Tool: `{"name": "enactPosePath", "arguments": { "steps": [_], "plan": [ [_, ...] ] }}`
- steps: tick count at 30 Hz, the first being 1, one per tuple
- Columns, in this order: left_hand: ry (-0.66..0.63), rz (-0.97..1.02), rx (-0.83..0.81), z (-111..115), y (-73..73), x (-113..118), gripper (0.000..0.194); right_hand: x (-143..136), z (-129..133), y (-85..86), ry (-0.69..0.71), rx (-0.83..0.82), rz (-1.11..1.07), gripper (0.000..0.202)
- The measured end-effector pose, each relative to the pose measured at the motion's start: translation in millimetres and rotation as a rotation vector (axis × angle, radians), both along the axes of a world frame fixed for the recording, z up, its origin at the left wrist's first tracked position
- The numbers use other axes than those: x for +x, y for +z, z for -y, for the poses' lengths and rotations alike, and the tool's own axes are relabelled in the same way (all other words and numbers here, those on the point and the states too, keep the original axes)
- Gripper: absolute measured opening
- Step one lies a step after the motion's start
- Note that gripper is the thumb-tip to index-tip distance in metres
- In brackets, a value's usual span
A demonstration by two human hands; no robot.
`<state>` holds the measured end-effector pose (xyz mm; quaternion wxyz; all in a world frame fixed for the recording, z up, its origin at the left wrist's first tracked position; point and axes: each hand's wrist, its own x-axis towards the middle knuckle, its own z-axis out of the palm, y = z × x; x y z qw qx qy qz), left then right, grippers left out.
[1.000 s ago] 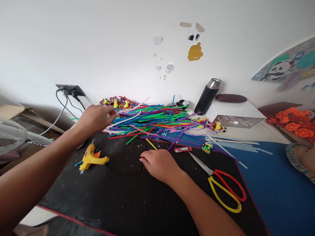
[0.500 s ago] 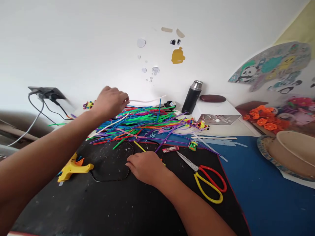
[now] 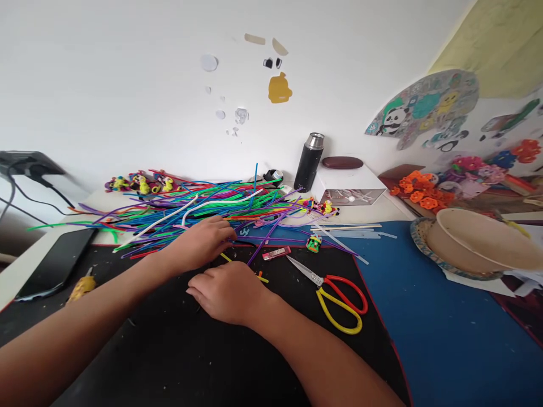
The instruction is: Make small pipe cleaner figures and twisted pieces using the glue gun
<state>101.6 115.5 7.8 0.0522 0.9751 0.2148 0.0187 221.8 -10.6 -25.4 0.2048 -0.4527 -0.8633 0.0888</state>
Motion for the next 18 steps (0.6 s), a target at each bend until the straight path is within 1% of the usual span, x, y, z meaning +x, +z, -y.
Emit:
{"name": "enactPosePath", "arguments": {
  "steps": [3, 5, 9, 11, 14, 16, 18],
  "plan": [
    [-0.013, -0.02, -0.001, 1.9, -10.8, 10.7, 0.022, -0.6, -0.9, -3.7, 0.002, 0.029, -0.019, 0.034],
    [-0.017, -0.031, 0.0, -0.1, -15.4, 16.9, 0.022, -0.6, -1.5, -4.6, -0.012, 0.033, -0.028, 0.035],
    [-0.012, -0.04, -0.017, -3.4, -19.2, 26.5, 0.019, -1.3, -1.2, -2.5, -0.01, 0.012, -0.023, 0.032],
    [-0.01, -0.04, -0.018, -4.0, -19.9, 28.9, 0.022, -2.1, -0.7, -1.1, -0.009, -0.004, -0.008, 0.033],
    [-0.037, -0.04, -0.045, -6.5, -17.2, 28.5, 0.026, -3.1, -0.3, -0.4, -0.01, -0.012, -0.001, 0.034],
    [-0.044, -0.02, -0.089, -10.2, -10.9, 27.5, 0.026, -3.7, -0.4, -0.3, -0.013, -0.011, -0.01, 0.032],
    [0.002, 0.033, -0.132, -15.6, -1.5, 29.3, 0.026, -4.6, -0.6, -0.1, -0.004, -0.014, -0.014, 0.031]
  ]
}}
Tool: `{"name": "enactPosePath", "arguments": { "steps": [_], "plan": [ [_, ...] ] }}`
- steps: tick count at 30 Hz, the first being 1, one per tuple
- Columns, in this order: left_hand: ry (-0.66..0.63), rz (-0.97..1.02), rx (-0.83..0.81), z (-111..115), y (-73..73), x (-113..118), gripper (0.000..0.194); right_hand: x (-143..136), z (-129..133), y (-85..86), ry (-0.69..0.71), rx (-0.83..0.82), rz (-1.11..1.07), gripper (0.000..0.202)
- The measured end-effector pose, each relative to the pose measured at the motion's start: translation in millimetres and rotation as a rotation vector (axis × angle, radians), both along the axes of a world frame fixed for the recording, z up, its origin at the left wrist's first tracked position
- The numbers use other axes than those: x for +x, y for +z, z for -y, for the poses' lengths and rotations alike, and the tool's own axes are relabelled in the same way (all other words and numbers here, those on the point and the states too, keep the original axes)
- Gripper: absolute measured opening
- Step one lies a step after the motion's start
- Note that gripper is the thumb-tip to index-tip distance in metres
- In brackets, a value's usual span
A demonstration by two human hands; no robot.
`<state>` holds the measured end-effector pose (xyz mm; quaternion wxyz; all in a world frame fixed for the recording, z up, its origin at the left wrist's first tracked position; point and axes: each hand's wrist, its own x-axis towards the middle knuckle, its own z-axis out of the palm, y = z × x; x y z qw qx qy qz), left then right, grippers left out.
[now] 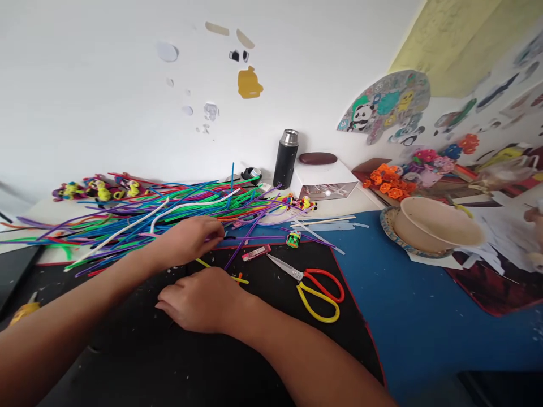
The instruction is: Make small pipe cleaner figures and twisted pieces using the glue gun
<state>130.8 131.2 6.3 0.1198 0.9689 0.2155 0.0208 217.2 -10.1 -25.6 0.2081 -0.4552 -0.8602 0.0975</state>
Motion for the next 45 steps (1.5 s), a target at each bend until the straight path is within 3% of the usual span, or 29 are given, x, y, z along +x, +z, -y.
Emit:
{"name": "enactPosePath", "arguments": {
  "steps": [5, 13, 16, 21, 25, 30, 32, 35, 39, 45],
  "plan": [
    [0.098, 0.061, -0.009, -14.6, 17.9, 31.2, 0.028, -1.8, -0.1, 0.4, 0.044, -0.022, 0.016, 0.031],
    [-0.06, 0.004, 0.07, -16.6, 16.6, 125.0, 0.028, 2.2, -2.0, 8.9, 0.078, -0.097, 0.053, 0.031],
    [-0.007, 0.02, 0.118, -17.1, 20.1, 153.4, 0.031, 3.2, -2.3, 14.0, 0.114, -0.059, 0.074, 0.028],
    [0.061, 0.052, 0.088, -19.3, 21.2, 171.9, 0.038, 5.9, -1.2, 19.9, 0.133, -0.02, 0.085, 0.027],
    [0.091, 0.108, -0.002, -16.0, 29.9, 156.7, 0.045, 4.1, 1.7, 19.5, 0.192, -0.067, 0.077, 0.024],
    [0.14, 0.185, -0.117, -10.2, 50.7, 106.7, 0.045, 3.5, 2.5, 16.9, 0.181, -0.121, 0.075, 0.021],
    [0.189, 0.236, -0.143, -5.9, 50.1, 81.1, 0.045, 7.0, 1.2, 18.1, 0.103, -0.047, 0.04, 0.024],
    [0.25, 0.235, -0.197, 3.3, 37.9, 44.2, 0.047, 14.4, 0.1, 23.7, -0.014, -0.006, -0.047, 0.037],
    [0.282, 0.227, -0.265, 14.0, 24.8, 7.7, 0.045, 23.8, 0.1, 28.2, -0.125, 0.005, -0.217, 0.033],
    [0.403, 0.369, -0.265, 11.2, 40.9, -14.7, 0.044, 31.7, -10.8, 6.2, -0.213, 0.083, -0.487, 0.026]
  ]
}}
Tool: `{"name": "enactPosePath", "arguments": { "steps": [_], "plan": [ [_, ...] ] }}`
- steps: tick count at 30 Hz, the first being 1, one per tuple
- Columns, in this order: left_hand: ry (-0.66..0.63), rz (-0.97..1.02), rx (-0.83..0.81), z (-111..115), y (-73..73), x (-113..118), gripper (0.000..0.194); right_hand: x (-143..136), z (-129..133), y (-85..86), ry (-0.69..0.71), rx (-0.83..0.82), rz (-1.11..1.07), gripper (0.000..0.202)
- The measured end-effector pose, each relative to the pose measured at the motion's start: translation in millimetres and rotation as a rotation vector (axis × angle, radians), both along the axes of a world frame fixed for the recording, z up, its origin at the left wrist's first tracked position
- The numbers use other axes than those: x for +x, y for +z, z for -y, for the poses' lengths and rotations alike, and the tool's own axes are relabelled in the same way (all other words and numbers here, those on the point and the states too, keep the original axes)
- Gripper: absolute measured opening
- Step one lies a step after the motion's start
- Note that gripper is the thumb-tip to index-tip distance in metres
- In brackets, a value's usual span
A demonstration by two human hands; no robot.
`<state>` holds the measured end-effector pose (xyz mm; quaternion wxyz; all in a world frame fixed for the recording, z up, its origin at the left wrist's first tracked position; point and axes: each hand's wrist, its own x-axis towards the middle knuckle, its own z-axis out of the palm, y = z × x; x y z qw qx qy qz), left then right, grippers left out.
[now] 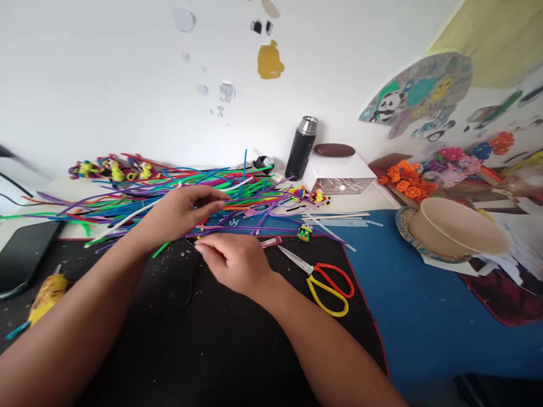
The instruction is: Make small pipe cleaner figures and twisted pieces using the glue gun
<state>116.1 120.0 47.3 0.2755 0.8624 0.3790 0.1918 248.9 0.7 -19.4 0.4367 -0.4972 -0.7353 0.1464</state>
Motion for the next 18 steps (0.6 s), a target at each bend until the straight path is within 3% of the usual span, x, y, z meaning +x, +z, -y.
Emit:
{"name": "enactPosePath", "arguments": {
  "steps": [3, 8, 18],
  "plan": [
    [0.05, 0.057, 0.018, -4.3, 10.7, -1.9, 0.042, -1.5, -9.7, -12.2, -0.025, 0.038, -0.074, 0.025],
    [-0.007, 0.101, 0.038, -14.9, 20.1, -4.7, 0.038, -8.3, -19.3, -22.0, -0.03, -0.004, -0.117, 0.022],
    [-0.019, 0.11, 0.02, -38.1, 21.1, -3.3, 0.039, -6.7, -35.5, -24.0, -0.058, -0.065, -0.268, 0.023]
  ]
}}
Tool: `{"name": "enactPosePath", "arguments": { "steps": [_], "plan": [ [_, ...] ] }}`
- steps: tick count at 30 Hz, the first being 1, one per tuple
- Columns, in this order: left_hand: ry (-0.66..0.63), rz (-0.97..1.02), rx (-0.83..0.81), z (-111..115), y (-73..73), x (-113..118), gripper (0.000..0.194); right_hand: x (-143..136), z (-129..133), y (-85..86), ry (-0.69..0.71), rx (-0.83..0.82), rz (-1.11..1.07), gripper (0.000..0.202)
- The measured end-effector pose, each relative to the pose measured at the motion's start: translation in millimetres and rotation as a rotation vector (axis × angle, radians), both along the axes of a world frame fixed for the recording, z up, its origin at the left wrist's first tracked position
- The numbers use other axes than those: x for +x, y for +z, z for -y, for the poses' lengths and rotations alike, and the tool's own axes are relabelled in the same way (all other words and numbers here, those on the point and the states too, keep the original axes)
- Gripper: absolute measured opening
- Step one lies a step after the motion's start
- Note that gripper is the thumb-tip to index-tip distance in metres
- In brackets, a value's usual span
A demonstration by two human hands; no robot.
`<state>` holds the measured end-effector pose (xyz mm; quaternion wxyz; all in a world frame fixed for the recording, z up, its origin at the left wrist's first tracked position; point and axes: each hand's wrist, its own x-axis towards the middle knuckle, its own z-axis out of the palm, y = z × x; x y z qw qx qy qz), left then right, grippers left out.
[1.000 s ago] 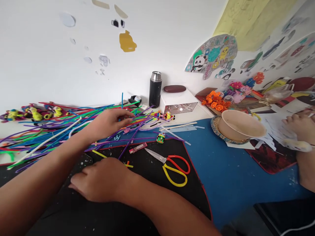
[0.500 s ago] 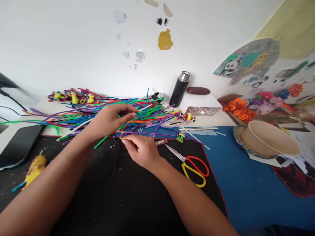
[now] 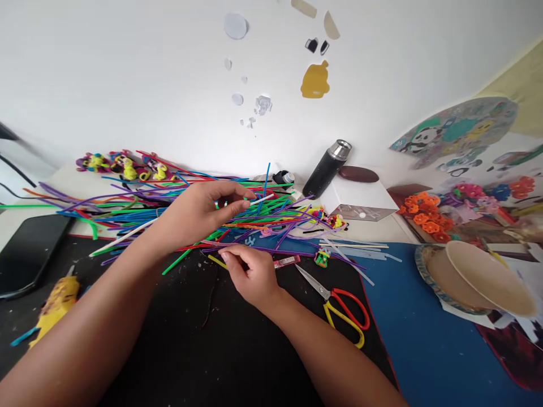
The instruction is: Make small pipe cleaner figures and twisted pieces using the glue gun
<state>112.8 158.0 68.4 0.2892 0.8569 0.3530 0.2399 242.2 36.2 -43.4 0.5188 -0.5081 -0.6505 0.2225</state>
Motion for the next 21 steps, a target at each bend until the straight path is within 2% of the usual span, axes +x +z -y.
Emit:
{"name": "enactPosePath", "arguments": {
  "steps": [5, 10, 17, 21],
  "plan": [
    [-0.029, -0.025, -0.029, -0.6, -4.2, -2.6, 0.04, 2.0, -0.8, -3.5, 0.03, -0.041, 0.044, 0.024],
    [-0.044, -0.067, -0.026, 8.9, -3.4, -7.6, 0.043, -4.1, 4.1, -3.9, 0.015, -0.114, 0.118, 0.024],
    [-0.001, -0.018, -0.011, 23.9, 3.6, -19.0, 0.043, -20.6, 21.0, -6.3, 0.259, -0.103, 0.306, 0.018],
    [0.029, -0.011, -0.002, 29.8, 6.8, -20.8, 0.042, -22.2, 21.7, -6.0, 0.278, -0.082, 0.265, 0.019]
  ]
}}
